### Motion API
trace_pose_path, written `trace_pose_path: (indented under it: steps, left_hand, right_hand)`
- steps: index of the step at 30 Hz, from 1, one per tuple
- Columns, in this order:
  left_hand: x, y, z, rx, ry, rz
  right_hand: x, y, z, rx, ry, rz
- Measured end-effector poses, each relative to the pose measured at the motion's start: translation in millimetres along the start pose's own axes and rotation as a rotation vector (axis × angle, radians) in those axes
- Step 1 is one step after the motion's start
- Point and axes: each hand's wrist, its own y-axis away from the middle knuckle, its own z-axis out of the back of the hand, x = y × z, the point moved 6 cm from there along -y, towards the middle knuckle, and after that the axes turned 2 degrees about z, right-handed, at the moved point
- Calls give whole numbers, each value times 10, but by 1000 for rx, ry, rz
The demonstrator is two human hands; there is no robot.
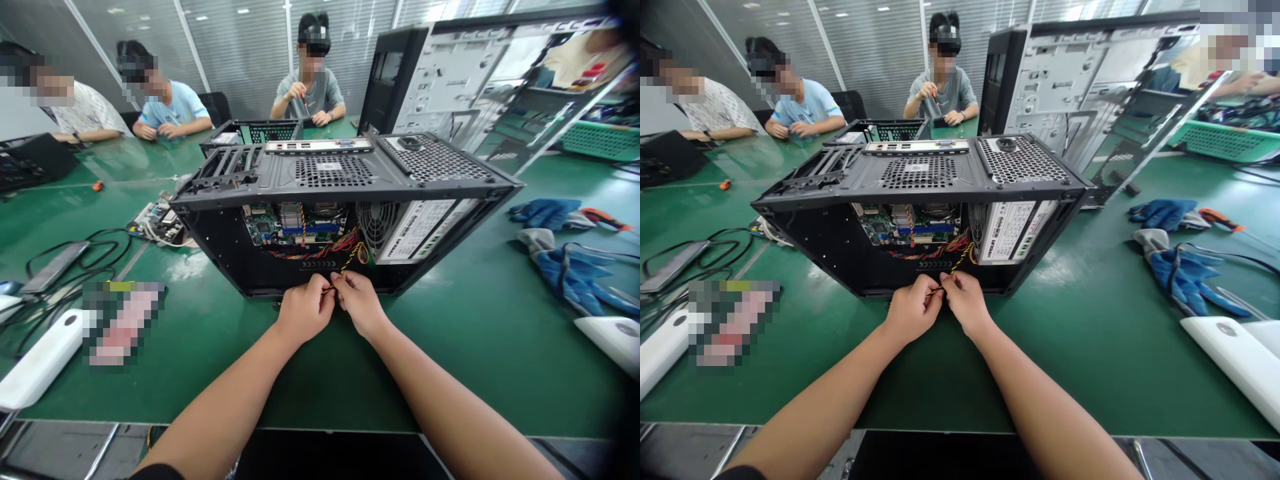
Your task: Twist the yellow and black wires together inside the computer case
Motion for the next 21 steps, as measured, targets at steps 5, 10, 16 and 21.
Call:
trace_pose_path:
  steps: [5,10,16,21]
  left_hand:
    - [-29,-10,4,22,-89,-79]
    - [-63,-34,14,74,-182,-91]
    - [-58,-40,-9,72,-295,-82]
    - [-52,-44,-7,85,-318,-56]
  right_hand:
    - [-28,-14,-20,18,-44,-46]
    - [-47,-21,-23,22,-56,-43]
    - [-48,-32,-28,47,-45,-46]
    - [-50,-40,-24,44,-50,-47]
